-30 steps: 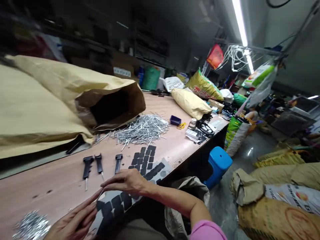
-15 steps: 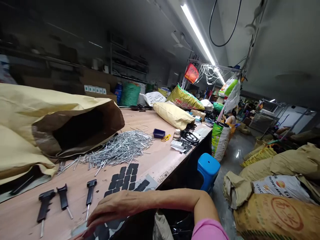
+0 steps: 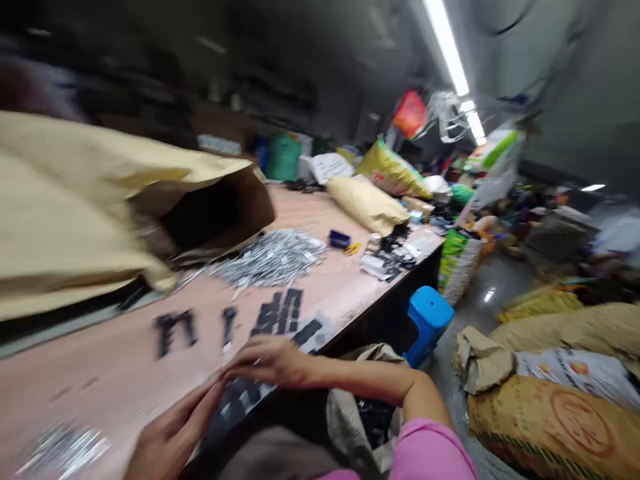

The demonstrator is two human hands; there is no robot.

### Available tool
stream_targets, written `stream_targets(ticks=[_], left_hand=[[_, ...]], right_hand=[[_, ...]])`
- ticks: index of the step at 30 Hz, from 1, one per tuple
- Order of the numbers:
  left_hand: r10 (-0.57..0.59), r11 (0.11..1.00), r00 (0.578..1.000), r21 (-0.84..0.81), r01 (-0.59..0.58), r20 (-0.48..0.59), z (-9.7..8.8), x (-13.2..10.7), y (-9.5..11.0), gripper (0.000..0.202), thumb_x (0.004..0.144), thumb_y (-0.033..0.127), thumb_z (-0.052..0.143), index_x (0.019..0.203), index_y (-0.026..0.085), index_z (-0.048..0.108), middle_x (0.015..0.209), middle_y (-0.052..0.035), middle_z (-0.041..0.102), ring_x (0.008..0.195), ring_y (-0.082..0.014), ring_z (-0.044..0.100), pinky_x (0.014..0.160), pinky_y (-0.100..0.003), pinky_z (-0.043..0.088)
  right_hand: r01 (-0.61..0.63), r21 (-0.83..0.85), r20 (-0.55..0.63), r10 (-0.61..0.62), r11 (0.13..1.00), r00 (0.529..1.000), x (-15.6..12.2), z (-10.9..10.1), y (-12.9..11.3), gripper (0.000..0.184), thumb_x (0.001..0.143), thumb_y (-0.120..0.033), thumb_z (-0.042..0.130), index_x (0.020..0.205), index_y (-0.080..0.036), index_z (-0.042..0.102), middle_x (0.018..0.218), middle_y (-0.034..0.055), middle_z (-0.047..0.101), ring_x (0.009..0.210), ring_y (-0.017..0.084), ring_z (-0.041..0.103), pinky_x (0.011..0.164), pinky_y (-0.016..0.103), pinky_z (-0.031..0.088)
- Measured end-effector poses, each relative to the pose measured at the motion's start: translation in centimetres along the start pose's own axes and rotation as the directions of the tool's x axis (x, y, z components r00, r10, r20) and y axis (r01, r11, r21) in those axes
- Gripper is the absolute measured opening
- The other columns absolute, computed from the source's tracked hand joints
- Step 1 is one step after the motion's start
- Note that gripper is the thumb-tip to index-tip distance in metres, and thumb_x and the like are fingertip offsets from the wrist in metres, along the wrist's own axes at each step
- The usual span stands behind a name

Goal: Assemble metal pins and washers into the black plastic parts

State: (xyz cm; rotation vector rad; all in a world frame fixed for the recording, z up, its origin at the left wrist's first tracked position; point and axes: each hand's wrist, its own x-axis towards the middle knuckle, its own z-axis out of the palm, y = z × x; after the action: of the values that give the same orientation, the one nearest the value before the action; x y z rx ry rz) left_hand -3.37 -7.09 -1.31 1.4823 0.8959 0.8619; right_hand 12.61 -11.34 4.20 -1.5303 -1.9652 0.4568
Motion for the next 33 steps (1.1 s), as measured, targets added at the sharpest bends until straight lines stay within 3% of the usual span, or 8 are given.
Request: stream_targets(ticks=[2,4,7,10,17,21,27,33], left_hand=[[-0.044,0.995,0.999,-0.094,0.043,0.001,0.7,0.0,1.5,0.024,0.069,0.041,0.062,0.075,0.021,0.073,0.075,-0.0048,0.072,0.089,-0.027,0.068,0.081,-0.035,0.056],[-0.012,0.985,1.0,-0.172,0.01,-0.008,1.3,0.8,1.8,0.028,0.072,0.041,0.059,0.078,0.017,0.073,0.074,-0.0064,0.072,0.082,-0.0251,0.068,0.078,-0.035,0.056],[0.04,0.983,0.999,-0.18,-0.044,-0.023,1.5,2.0,1.0,0.032,0.077,0.04,0.056,0.084,0.014,0.073,0.08,-0.0077,0.073,0.081,-0.0227,0.068,0.076,-0.033,0.055],[0.075,0.984,0.997,-0.16,-0.076,-0.016,1.2,2.1,0.5,0.034,0.081,0.041,0.055,0.09,0.014,0.073,0.089,-0.0082,0.074,0.085,-0.0214,0.068,0.077,-0.031,0.054],[0.079,0.979,0.995,-0.191,-0.066,0.062,0.6,2.2,0.6,0.036,0.083,0.043,0.053,0.095,0.015,0.073,0.099,-0.0076,0.073,0.095,-0.0218,0.067,0.088,-0.032,0.051],[0.067,0.979,0.997,-0.195,-0.061,0.025,0.8,2.3,0.7,0.036,0.083,0.044,0.055,0.095,0.015,0.074,0.094,-0.0069,0.074,0.089,-0.0211,0.067,0.082,-0.031,0.052],[0.039,0.979,0.997,-0.203,-0.026,0.062,0.7,2.2,0.4,0.041,0.085,0.046,0.051,0.097,0.013,0.072,0.068,-0.0031,0.071,0.071,-0.0175,0.066,0.066,-0.026,0.052],[0.173,0.984,0.98,0.061,-0.168,-0.097,1.3,2.0,-1.0,0.029,0.087,0.037,0.051,0.092,0.018,0.073,0.092,-0.0068,0.074,0.083,-0.0192,0.068,0.074,-0.027,0.053]], right_hand=[[-0.038,0.175,-0.162,0.067,0.984,0.985,0.0,0.6,0.0,0.015,0.087,-0.027,0.056,0.082,-0.02,0.069,0.083,-0.0003,0.067,0.079,0.012,0.065,0.074,0.022,0.052],[-0.05,0.35,-0.226,0.136,0.935,0.965,0.4,1.2,0.6,0.023,0.089,-0.035,0.052,0.086,-0.02,0.069,0.085,0.0019,0.066,0.08,0.013,0.064,0.073,0.024,0.053],[-0.104,0.509,-0.188,0.228,0.855,0.955,1.1,2.2,1.9,0.027,0.087,-0.042,0.053,0.088,-0.02,0.069,0.087,0.003,0.065,0.078,0.013,0.063,0.072,0.025,0.053],[-0.144,0.548,-0.157,0.271,0.824,0.95,1.3,2.7,2.5,0.028,0.087,-0.044,0.054,0.089,-0.021,0.069,0.087,0.003,0.064,0.078,0.013,0.062,0.073,0.026,0.053],[-0.16,0.554,0.002,0.191,0.817,0.982,1.9,1.6,3.5,0.031,0.084,-0.049,0.057,0.09,-0.022,0.071,0.091,0.0036,0.065,0.071,0.012,0.063,0.069,0.028,0.056],[-0.143,0.52,-0.044,0.193,0.842,0.98,2.0,1.7,3.7,0.033,0.085,-0.051,0.055,0.089,-0.023,0.071,0.089,0.0041,0.066,0.074,0.013,0.064,0.07,0.029,0.056],[-0.065,0.385,-0.124,0.121,0.921,0.985,1.8,2.3,3.9,0.032,0.089,-0.048,0.05,0.089,-0.024,0.07,0.08,0.0037,0.067,0.071,0.015,0.063,0.067,0.029,0.054],[0.059,0.081,-0.139,-0.047,0.995,0.989,2.0,2.2,4.3,0.028,0.092,-0.04,0.045,0.089,-0.024,0.067,0.085,0.0055,0.067,0.08,0.017,0.062,0.073,0.031,0.052]])
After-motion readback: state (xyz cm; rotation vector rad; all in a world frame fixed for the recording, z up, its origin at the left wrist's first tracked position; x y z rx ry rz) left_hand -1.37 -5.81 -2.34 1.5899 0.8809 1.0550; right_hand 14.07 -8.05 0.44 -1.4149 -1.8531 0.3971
